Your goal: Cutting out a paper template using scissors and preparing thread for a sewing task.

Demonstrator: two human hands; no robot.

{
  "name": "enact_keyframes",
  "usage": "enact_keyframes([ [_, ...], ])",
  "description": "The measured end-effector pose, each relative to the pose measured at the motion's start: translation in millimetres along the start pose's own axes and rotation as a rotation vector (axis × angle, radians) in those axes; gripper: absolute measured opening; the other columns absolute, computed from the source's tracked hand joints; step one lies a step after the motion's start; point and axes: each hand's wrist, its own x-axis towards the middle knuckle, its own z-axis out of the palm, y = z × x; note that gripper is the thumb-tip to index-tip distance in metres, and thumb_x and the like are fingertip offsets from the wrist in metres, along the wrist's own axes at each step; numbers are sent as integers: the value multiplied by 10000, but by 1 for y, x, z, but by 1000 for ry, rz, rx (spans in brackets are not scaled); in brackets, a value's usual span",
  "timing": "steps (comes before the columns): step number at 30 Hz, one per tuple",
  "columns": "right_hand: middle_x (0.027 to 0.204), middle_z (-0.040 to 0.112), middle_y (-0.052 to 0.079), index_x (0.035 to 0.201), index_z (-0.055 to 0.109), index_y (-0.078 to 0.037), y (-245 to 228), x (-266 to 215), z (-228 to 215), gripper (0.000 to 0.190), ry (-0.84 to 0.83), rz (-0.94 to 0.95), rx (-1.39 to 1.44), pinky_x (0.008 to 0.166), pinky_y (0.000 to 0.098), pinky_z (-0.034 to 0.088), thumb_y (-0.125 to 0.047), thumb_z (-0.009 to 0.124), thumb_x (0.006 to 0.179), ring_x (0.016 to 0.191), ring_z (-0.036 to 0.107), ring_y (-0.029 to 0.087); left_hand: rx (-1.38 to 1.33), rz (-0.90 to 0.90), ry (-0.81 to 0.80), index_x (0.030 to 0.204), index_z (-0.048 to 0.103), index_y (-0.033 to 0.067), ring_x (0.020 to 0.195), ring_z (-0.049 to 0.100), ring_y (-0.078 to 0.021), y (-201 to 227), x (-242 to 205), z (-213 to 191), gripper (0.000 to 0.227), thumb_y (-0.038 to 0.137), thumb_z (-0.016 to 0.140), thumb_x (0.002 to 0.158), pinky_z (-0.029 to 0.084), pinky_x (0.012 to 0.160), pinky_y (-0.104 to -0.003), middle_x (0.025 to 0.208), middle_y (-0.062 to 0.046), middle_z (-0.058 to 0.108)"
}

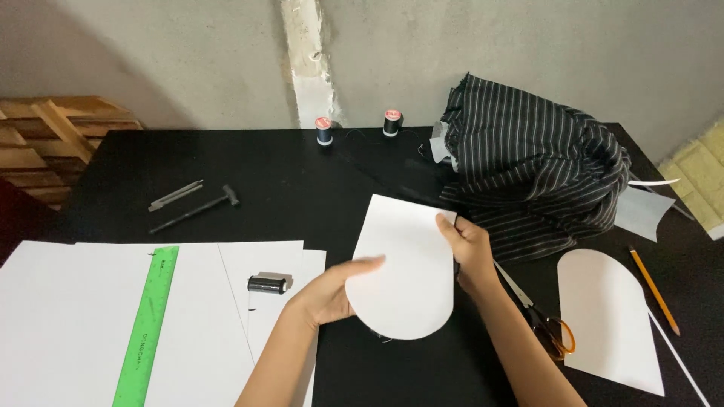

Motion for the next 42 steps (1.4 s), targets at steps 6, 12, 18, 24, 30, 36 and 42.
enact_keyframes([
  [6,617,609,60,826,666,10,-7,-3,1,237,-94,-103,-111,477,251,442,-212,628,900,522,526,117,456,-141,-136,1325,437,-83,997,599,-413,16,-17,-6,722,330,689,788,552,684,-486,1144,-304,578],
  [12,566,638,123,775,669,25,23,7,2,242,-265,-110,-65,437,249,481,-178,640,904,451,553,129,638,236,284,1336,400,-103,1006,613,-468,24,-14,-16,847,336,766,711,542,782,-517,1190,-332,507],
  [18,574,637,111,786,686,23,30,4,1,216,-327,-168,-75,476,252,472,-156,639,900,486,521,115,395,390,280,1420,353,16,1096,567,-378,11,-1,-22,915,282,814,676,533,826,-471,1225,-237,516],
  [24,590,650,106,794,701,12,4,-11,7,167,-341,-209,-110,511,257,466,-122,653,882,513,515,119,124,444,240,1351,461,-22,787,636,-221,4,15,-40,742,-2,770,676,578,688,-314,914,-131,573],
  [30,834,718,160,921,720,41,-2,-13,13,145,-303,-279,-205,732,331,511,-43,716,804,770,618,176,106,653,349,1285,525,-3,818,634,-136,2,24,-46,710,-100,775,628,557,767,-266,980,-104,656],
  [36,735,701,125,949,697,23,18,3,3,163,-267,-176,-223,628,291,540,-68,714,815,639,583,130,209,697,364,1207,594,-15,754,644,-140,-11,49,-83,555,-40,780,685,577,700,-271,880,-102,695],
  [42,702,703,133,893,703,10,6,-3,10,144,-272,-98,-222,600,314,579,-128,686,855,613,614,136,278,696,445,1007,708,15,649,643,-120,-12,53,-83,316,49,809,710,582,595,-261,777,-103,716],
])
